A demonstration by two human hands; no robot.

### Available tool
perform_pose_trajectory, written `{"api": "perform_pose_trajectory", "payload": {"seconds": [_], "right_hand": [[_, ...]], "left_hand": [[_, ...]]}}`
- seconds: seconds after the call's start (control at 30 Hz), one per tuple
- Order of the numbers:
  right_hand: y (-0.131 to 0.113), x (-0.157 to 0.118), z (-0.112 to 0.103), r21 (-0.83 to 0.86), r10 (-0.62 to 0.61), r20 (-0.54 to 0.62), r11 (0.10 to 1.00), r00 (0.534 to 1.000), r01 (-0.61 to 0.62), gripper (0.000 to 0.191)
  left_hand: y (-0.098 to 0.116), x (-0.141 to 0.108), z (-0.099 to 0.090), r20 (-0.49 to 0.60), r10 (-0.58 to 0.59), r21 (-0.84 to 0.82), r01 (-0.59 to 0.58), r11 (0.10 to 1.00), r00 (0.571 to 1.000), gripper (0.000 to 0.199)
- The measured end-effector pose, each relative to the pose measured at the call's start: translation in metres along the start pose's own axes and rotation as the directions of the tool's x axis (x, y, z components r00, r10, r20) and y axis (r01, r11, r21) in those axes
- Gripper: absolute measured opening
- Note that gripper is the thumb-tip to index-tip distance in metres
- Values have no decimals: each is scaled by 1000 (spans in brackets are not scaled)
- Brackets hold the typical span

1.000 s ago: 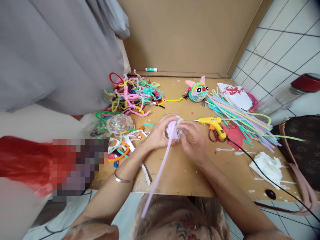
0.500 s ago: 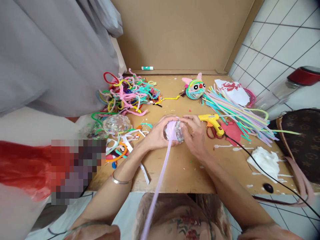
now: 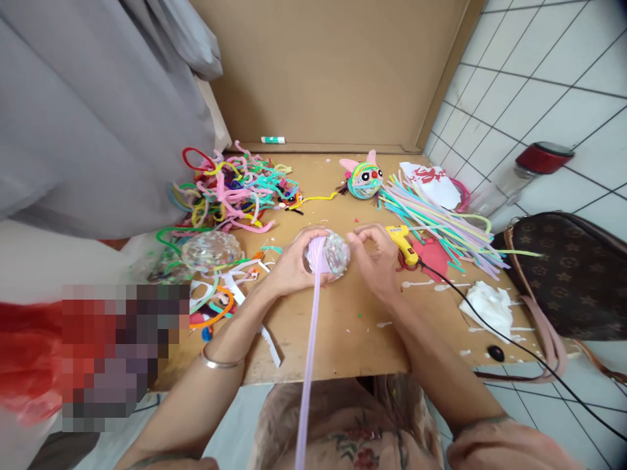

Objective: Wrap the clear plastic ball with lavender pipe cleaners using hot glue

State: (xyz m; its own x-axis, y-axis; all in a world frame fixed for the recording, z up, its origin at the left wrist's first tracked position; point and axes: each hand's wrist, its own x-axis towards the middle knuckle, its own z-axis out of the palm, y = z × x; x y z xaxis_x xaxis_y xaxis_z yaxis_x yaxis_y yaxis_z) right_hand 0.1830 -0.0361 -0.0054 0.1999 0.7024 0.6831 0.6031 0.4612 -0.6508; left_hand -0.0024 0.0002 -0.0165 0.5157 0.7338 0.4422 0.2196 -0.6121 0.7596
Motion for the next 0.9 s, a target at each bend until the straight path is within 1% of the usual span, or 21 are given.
{"api": "perform_pose_trajectory", "payload": {"seconds": [0.07,0.1,0.13,0.2,0.27,0.33,0.4,0.43,0.5,0.6,0.67,0.7,0.8,0.87,0.9], "right_hand": [[14,8,-11,-165,68,-43,983,997,-75,22],[22,12,-18,-284,102,-56,952,993,-114,20],[29,15,-25,-403,130,-51,905,990,-139,20],[40,19,-40,-620,211,-37,762,977,-188,31],[45,20,-51,-772,346,-22,590,938,-236,45],[47,19,-55,-853,478,1,458,878,-249,57],[49,18,-54,-888,567,26,391,823,-241,65],[50,17,-52,-895,590,33,376,807,-239,66],[55,17,-48,-895,603,34,373,797,-243,66],[63,16,-46,-873,586,25,407,810,-268,59],[67,15,-48,-852,562,11,439,827,-286,51],[68,15,-49,-837,534,-9,459,846,-299,48],[66,13,-53,-752,395,-126,560,910,-348,46],[60,13,-54,-668,334,-207,639,920,-382,47],[57,13,-54,-629,317,-224,676,922,-385,46]], "left_hand": [[2,0,0,-4,-42,-10,42,999,999,73],[2,0,-1,-7,-64,-19,64,998,998,73],[3,0,-1,-7,-86,-27,86,996,996,73],[3,0,-1,-4,-114,-40,114,993,994,75],[1,0,-2,3,-121,-49,121,991,993,76],[0,0,-1,5,-121,-61,121,991,993,77],[1,0,-1,0,-123,-76,123,989,992,77],[1,0,-1,-4,-124,-82,124,989,992,76],[2,0,-1,-2,-131,-81,130,988,991,76],[2,0,-2,13,-133,-61,134,989,991,75],[1,0,-2,17,-124,-50,125,991,992,76],[0,-1,-2,16,-120,-51,120,991,993,77],[-2,-1,-2,8,-122,-49,122,991,993,79],[-2,-1,-2,7,-126,-43,126,991,992,78],[-2,-1,-2,5,-125,-46,125,991,992,78]]}}
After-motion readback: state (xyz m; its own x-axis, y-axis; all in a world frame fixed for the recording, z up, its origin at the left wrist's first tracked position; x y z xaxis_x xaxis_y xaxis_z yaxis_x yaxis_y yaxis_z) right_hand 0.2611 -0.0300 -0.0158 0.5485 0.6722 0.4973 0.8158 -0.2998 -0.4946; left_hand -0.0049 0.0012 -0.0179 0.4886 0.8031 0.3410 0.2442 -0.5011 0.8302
